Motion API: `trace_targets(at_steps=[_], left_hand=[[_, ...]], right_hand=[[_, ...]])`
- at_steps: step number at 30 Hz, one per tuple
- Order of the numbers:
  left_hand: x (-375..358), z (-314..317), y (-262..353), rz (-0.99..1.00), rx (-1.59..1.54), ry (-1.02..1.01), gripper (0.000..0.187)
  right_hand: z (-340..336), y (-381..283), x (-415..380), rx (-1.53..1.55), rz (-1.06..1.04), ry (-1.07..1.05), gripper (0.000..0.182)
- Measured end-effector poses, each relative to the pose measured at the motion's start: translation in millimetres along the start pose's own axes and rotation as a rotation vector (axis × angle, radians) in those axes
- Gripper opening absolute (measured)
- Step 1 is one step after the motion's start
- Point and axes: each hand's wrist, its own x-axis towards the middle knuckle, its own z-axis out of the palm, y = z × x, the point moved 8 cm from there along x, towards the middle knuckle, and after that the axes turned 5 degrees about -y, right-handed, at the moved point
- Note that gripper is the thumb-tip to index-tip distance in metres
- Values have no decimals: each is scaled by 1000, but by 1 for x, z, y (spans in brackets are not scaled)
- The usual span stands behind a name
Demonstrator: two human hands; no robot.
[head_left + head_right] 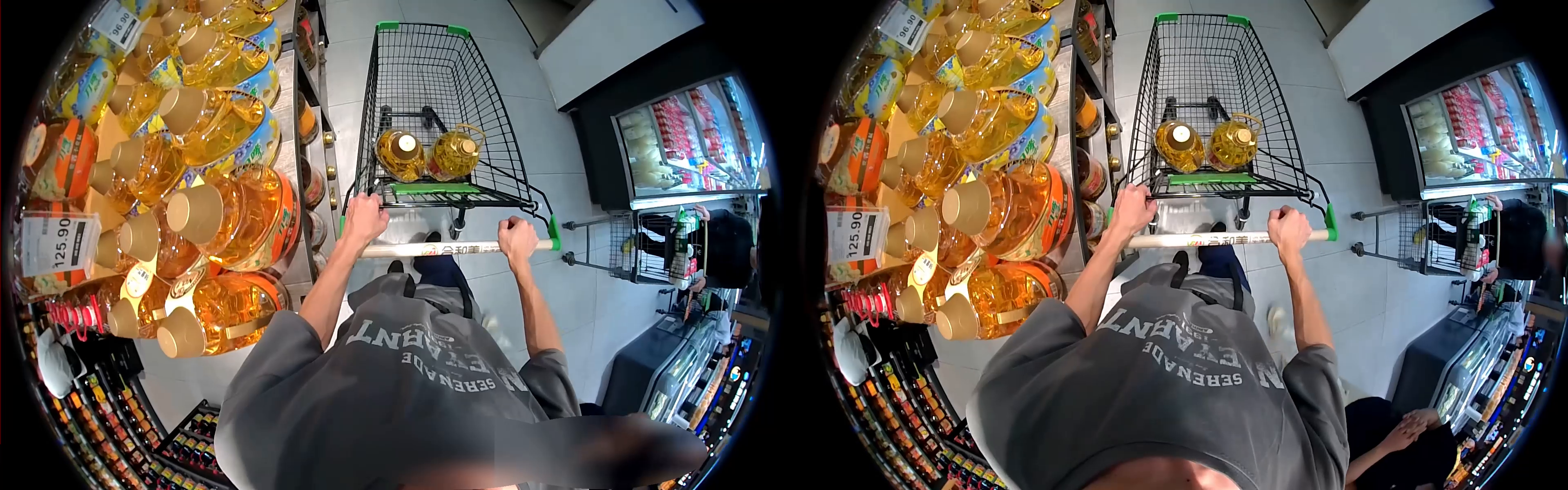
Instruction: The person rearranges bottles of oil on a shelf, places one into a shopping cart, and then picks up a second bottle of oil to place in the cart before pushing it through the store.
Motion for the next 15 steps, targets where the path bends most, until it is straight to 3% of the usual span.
trace_targets(at_steps=[15], left_hand=[[59,-10,12,-123,-82,5,24]], right_hand=[[-11,-28,104,36,-107,-80,26]])
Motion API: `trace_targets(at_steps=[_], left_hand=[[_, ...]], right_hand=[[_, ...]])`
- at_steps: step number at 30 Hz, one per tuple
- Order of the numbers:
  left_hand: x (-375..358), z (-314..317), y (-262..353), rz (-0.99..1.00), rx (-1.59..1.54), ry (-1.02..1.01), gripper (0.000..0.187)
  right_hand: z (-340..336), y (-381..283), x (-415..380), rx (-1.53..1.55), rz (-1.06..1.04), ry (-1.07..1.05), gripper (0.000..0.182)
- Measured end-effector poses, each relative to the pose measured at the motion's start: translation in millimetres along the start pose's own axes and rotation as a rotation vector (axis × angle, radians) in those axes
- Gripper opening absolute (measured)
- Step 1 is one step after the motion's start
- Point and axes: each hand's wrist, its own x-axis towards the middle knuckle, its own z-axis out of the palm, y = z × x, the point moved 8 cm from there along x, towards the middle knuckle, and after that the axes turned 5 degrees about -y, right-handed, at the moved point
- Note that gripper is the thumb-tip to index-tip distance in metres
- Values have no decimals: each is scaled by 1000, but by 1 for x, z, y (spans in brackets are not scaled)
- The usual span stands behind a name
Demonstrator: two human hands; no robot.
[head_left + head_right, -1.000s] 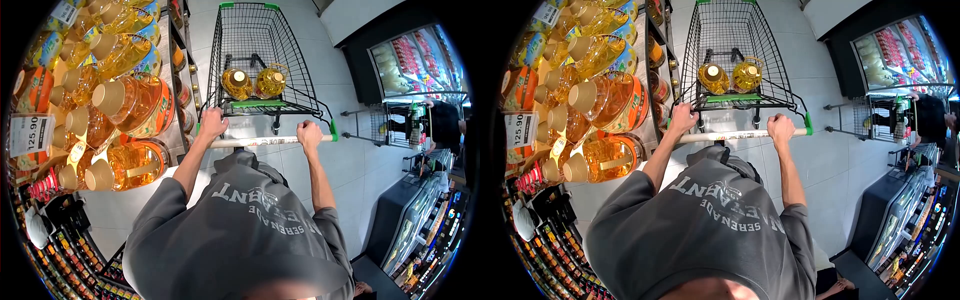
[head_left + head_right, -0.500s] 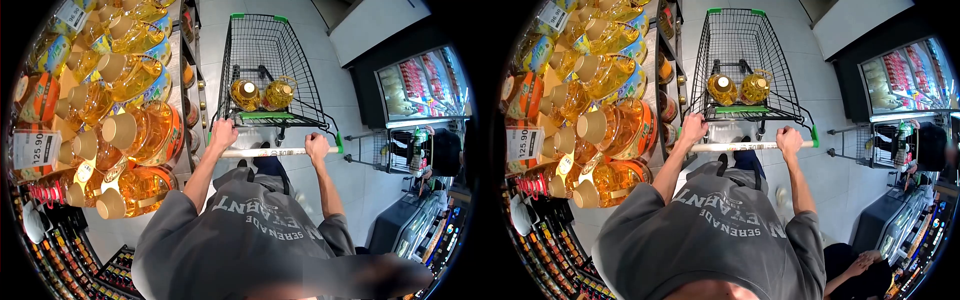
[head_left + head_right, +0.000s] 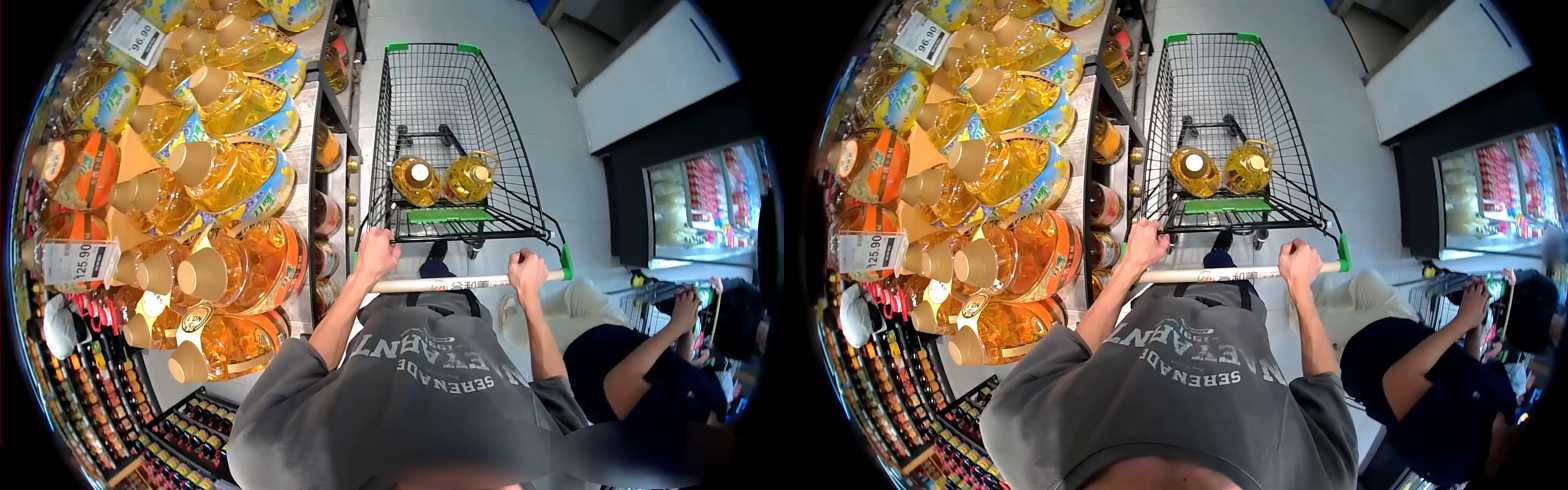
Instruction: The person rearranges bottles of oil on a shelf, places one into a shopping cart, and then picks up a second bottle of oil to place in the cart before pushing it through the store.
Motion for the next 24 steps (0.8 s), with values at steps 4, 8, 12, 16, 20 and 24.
trace_targets(at_steps=[4,8,12,16,20,24], left_hand=[[16,-18,15,-8,22,31,25],[39,-24,10,-26,1,88,21],[63,-36,8,-118,-5,61,22],[88,-51,8,-109,-2,93,25],[114,-66,3,-75,30,137,24],[144,-77,0,-98,33,110,24]], right_hand=[[-11,-13,25,-6,-15,36,26],[-20,-25,50,5,-42,6,26],[-32,-42,74,5,-79,6,25],[-42,-61,97,41,-103,14,25],[-35,-79,124,33,-118,-7,25],[-35,-94,153,41,-136,-21,26]])
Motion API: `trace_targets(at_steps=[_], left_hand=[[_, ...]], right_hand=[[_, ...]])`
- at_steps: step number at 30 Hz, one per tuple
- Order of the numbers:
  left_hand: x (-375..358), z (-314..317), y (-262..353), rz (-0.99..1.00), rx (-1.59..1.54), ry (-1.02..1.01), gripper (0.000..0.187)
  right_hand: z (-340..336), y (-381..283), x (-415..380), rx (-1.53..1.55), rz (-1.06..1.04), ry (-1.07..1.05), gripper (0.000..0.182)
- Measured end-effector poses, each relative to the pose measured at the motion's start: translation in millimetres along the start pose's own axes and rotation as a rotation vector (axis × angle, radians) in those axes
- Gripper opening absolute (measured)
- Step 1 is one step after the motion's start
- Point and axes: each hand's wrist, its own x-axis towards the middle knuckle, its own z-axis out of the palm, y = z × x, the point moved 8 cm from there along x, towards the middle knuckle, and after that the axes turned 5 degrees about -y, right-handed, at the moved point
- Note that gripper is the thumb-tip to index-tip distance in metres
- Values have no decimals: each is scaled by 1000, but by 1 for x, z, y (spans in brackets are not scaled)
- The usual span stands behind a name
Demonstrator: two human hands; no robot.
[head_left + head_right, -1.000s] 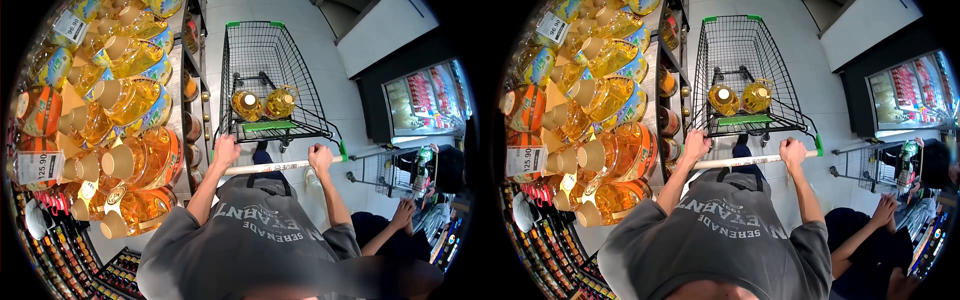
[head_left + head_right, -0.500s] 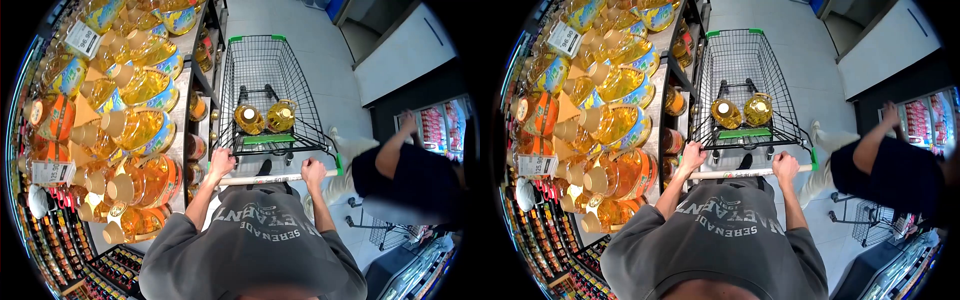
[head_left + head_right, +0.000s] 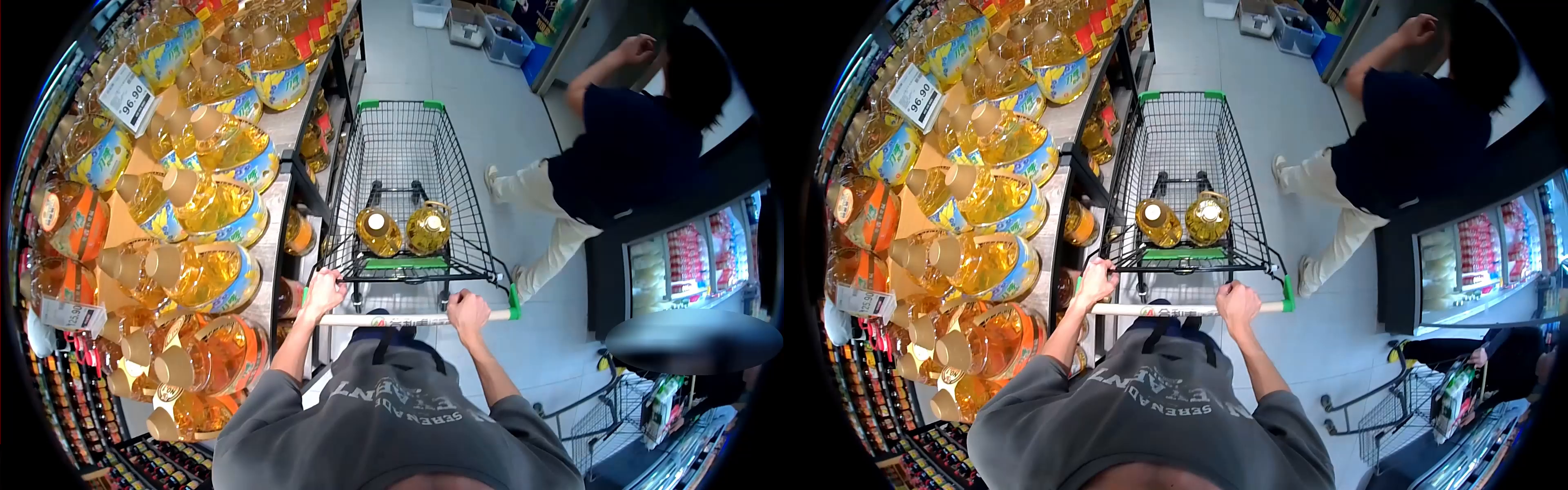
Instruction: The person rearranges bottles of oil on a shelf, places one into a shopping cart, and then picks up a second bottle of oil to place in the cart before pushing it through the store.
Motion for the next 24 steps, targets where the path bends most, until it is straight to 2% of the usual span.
trace_targets(at_steps=[7,21,24], left_hand=[[55,-17,-4,-21,-21,-50,24],[166,-50,-12,99,2,47,21],[192,-49,-22,38,-21,-33,22]], right_hand=[[1,-26,51,6,21,-23,27],[15,-66,160,-39,73,-7,25],[15,-80,182,-49,84,-29,26]])
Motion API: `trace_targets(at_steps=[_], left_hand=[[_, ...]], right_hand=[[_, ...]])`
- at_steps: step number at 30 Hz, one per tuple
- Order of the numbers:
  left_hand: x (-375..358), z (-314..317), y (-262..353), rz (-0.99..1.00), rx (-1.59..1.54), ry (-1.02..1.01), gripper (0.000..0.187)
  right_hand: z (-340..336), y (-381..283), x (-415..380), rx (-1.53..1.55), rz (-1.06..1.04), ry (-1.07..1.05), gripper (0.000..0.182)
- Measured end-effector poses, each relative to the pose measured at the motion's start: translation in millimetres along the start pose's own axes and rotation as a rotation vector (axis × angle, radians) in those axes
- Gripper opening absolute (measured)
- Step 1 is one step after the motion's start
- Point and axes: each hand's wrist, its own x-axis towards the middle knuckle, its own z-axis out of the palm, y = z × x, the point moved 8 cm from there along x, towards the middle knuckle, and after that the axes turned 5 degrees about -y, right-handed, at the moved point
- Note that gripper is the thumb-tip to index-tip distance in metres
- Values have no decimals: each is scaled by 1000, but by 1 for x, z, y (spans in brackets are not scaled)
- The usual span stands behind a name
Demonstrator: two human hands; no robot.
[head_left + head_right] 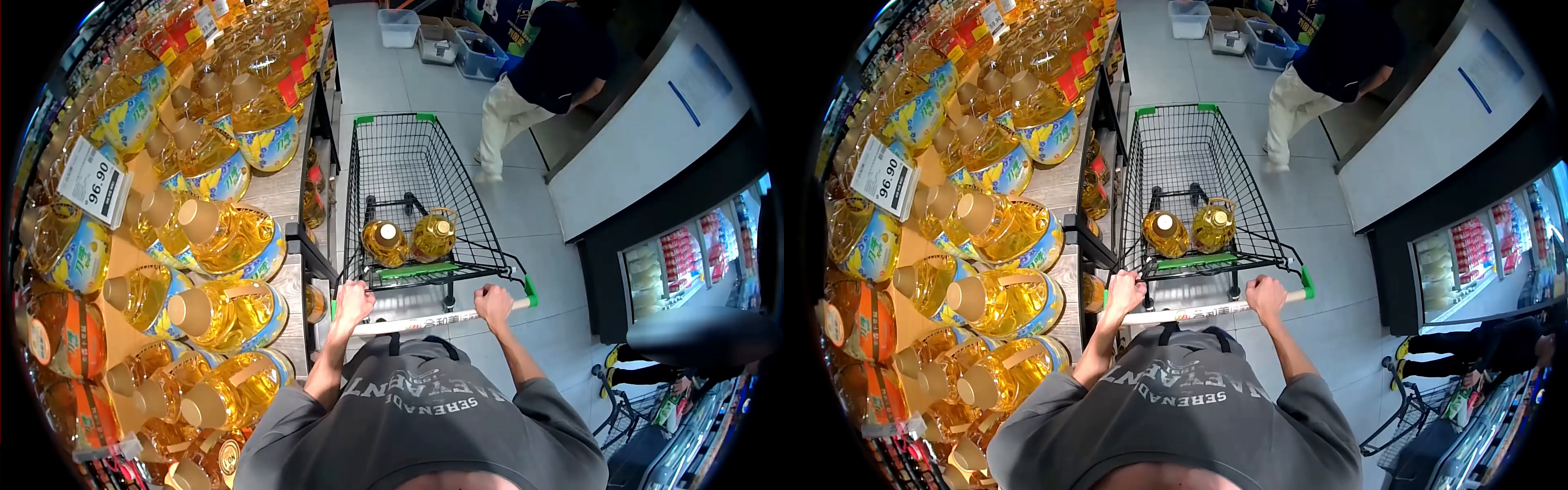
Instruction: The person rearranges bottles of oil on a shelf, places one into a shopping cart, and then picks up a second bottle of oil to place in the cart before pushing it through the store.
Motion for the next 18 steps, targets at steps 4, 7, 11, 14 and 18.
trace_targets(at_steps=[4,7,11,14,18], left_hand=[[27,-2,-11,64,-31,34,24],[46,-14,-13,72,-22,40,24],[69,-11,-27,73,-10,67,24],[83,-7,-39,54,-20,25,26],[95,-16,-41,1,-58,-23,27]], right_hand=[[6,-13,28,-34,-1,6,27],[12,-23,46,-49,11,-13,27],[14,-36,67,-53,7,-4,28],[13,-49,78,-59,-4,0,28],[16,-59,92,-63,0,-17,28]])
